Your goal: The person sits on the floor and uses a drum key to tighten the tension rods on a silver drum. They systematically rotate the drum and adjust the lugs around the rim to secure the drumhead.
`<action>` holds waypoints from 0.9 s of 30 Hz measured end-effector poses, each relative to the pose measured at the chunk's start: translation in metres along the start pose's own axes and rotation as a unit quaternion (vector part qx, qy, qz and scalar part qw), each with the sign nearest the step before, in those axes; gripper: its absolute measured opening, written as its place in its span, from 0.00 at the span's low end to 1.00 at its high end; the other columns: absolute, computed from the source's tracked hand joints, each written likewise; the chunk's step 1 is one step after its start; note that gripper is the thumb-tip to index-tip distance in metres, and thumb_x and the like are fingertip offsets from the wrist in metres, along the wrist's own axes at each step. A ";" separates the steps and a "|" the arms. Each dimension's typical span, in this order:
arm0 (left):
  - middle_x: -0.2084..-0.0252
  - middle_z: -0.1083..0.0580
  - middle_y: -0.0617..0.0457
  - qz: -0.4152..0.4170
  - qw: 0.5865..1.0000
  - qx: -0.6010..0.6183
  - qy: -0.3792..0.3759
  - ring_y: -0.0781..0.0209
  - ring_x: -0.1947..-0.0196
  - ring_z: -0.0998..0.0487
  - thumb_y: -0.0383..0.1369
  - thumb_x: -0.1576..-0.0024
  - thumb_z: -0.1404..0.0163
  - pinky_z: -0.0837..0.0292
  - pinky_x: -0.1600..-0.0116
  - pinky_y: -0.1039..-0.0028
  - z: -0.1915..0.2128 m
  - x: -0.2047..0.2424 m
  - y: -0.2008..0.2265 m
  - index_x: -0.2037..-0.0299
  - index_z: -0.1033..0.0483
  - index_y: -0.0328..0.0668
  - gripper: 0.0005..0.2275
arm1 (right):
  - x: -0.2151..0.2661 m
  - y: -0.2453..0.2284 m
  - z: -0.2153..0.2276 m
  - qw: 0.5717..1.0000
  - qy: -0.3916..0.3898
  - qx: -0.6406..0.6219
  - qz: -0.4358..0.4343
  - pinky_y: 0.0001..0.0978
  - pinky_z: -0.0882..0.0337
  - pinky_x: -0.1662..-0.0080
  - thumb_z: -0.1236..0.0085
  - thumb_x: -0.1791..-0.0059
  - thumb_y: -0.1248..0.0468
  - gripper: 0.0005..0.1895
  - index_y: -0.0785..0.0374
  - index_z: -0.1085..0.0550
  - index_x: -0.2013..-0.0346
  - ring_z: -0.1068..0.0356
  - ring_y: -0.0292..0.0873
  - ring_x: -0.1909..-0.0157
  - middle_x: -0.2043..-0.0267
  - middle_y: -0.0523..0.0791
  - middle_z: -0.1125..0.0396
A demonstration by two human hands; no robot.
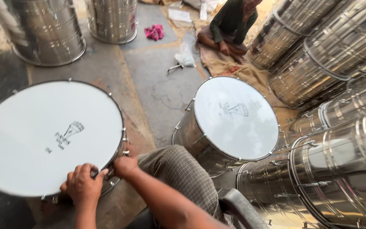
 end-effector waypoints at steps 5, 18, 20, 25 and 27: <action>0.62 0.24 0.61 0.006 0.999 -0.031 -0.020 0.54 0.53 0.28 0.49 0.55 0.35 0.41 0.45 0.58 -0.007 -0.007 -0.003 0.66 0.22 0.54 0.16 | 0.038 0.033 -0.053 0.992 -0.112 -0.046 -0.043 0.51 0.22 0.54 0.44 0.51 0.65 0.09 0.62 0.18 0.61 0.24 0.55 0.55 0.59 0.52 0.25; 0.62 0.24 0.58 -0.002 1.000 0.011 0.014 0.50 0.55 0.26 0.48 0.57 0.34 0.39 0.51 0.48 0.015 -0.009 0.019 0.67 0.25 0.52 0.17 | 0.097 0.003 -0.030 0.757 -0.288 -0.550 -0.206 0.39 0.28 0.75 0.48 0.49 0.69 0.06 0.66 0.24 0.61 0.27 0.44 0.76 0.69 0.50 0.23; 0.63 0.24 0.58 0.005 1.000 0.014 0.000 0.52 0.57 0.27 0.47 0.58 0.33 0.41 0.49 0.50 0.018 -0.012 0.023 0.68 0.25 0.49 0.17 | 0.110 -0.008 -0.026 0.704 -0.294 -0.589 -0.268 0.42 0.22 0.69 0.49 0.48 0.70 0.06 0.66 0.28 0.57 0.23 0.46 0.71 0.66 0.52 0.24; 0.64 0.25 0.59 0.032 0.999 0.026 -0.014 0.54 0.58 0.28 0.45 0.57 0.32 0.43 0.49 0.56 0.023 -0.012 0.028 0.69 0.25 0.48 0.17 | 0.123 -0.039 -0.028 0.667 -0.298 -0.622 -0.280 0.47 0.19 0.64 0.47 0.49 0.70 0.08 0.68 0.28 0.54 0.22 0.48 0.68 0.64 0.51 0.26; 0.64 0.25 0.60 0.033 0.999 0.027 -0.013 0.54 0.58 0.28 0.45 0.58 0.32 0.43 0.48 0.57 0.022 -0.010 0.027 0.69 0.25 0.48 0.17 | 0.118 -0.043 -0.044 0.664 -0.295 -0.633 -0.267 0.45 0.19 0.65 0.46 0.48 0.71 0.08 0.69 0.28 0.55 0.23 0.48 0.69 0.64 0.51 0.26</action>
Point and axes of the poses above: each hand's wrist, its own x-axis away from the middle knuckle, its own z-axis out of the back of the hand, y = z × x, the point moved 5 cm from there along -x, towards the middle knuckle
